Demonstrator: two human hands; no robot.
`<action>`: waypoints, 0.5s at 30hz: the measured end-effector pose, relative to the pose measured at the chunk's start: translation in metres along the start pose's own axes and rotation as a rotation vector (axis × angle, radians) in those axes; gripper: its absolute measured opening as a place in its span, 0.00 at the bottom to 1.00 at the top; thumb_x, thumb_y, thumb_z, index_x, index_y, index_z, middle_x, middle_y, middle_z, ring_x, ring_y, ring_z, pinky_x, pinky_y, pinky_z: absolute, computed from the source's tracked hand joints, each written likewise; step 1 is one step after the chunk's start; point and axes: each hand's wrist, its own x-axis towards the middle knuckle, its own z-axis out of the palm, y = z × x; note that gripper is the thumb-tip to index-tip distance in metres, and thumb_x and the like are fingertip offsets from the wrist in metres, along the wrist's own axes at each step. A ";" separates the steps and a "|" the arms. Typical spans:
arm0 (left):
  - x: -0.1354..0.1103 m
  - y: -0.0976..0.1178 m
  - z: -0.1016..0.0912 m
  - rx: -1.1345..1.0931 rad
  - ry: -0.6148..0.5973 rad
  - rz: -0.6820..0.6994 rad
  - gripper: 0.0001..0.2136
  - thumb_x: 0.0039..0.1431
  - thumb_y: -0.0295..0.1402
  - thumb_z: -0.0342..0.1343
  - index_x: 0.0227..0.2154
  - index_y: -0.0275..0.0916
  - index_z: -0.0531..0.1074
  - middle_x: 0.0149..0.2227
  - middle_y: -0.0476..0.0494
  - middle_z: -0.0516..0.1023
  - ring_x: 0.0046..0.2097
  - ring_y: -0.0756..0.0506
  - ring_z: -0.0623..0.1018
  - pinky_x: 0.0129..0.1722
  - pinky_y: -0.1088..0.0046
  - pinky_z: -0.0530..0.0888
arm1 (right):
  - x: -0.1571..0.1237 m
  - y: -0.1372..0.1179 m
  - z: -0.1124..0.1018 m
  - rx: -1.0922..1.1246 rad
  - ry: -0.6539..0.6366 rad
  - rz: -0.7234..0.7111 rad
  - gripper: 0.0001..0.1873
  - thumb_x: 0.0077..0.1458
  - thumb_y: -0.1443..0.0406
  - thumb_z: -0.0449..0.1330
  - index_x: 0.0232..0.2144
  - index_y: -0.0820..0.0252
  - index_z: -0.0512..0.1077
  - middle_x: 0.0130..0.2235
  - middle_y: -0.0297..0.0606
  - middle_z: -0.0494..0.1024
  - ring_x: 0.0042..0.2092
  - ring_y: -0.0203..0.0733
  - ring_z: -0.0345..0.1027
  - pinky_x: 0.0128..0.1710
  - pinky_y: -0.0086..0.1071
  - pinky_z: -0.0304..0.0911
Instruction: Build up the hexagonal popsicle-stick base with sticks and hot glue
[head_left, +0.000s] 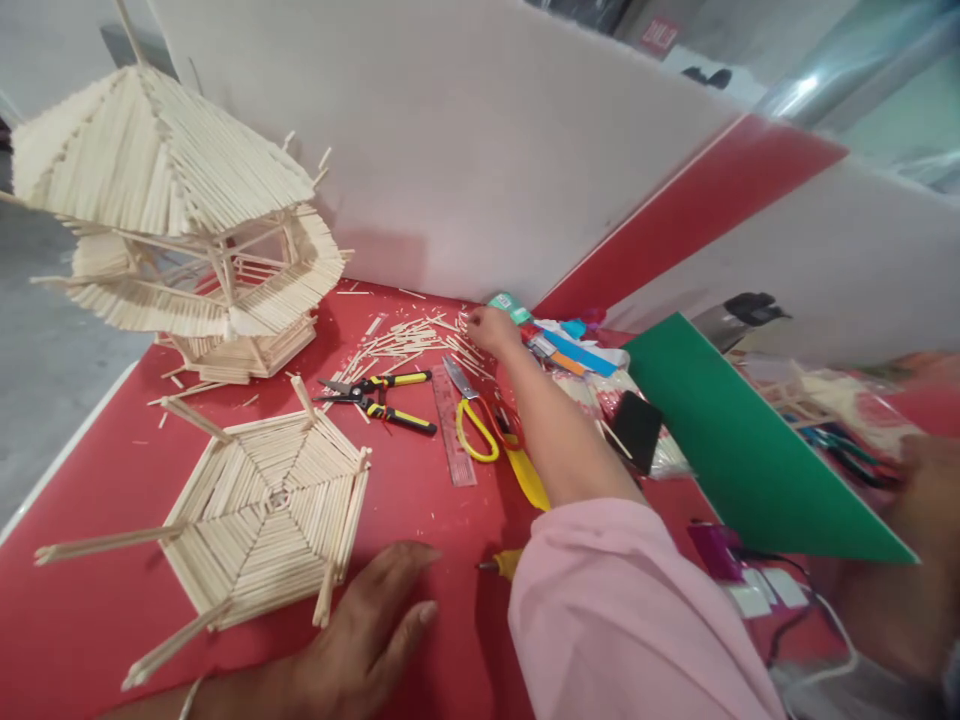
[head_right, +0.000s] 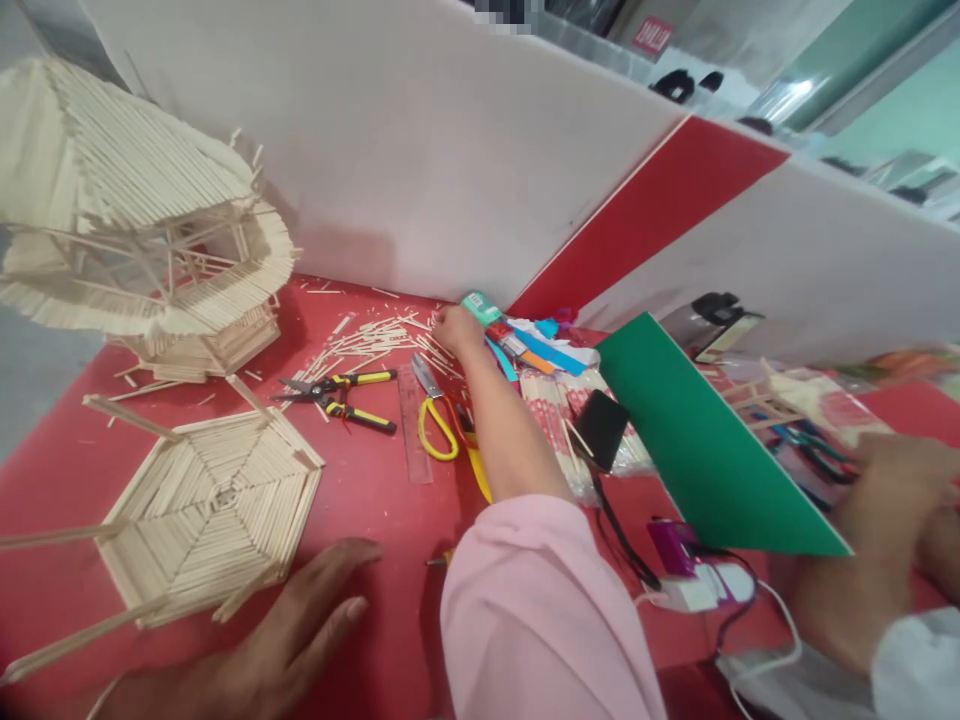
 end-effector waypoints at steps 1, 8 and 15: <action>-0.001 -0.001 0.001 0.011 0.004 0.019 0.28 0.71 0.38 0.51 0.71 0.58 0.53 0.66 0.45 0.71 0.65 0.39 0.74 0.62 0.59 0.77 | -0.005 0.000 -0.002 -0.013 -0.039 0.001 0.17 0.60 0.67 0.58 0.47 0.64 0.81 0.49 0.50 0.84 0.52 0.50 0.77 0.48 0.32 0.67; 0.001 0.002 0.005 0.024 0.040 0.059 0.28 0.72 0.37 0.49 0.71 0.55 0.50 0.66 0.43 0.70 0.66 0.41 0.73 0.63 0.63 0.76 | -0.102 0.002 -0.004 -0.120 -0.362 -0.017 0.28 0.44 0.61 0.72 0.50 0.58 0.78 0.39 0.45 0.85 0.42 0.54 0.79 0.38 0.35 0.67; 0.016 0.011 -0.004 -0.065 -0.001 0.008 0.18 0.72 0.40 0.47 0.61 0.44 0.68 0.60 0.37 0.76 0.62 0.40 0.75 0.64 0.58 0.75 | -0.127 0.005 0.023 0.049 -0.219 0.096 0.34 0.50 0.63 0.68 0.60 0.60 0.70 0.48 0.52 0.83 0.49 0.58 0.79 0.43 0.37 0.69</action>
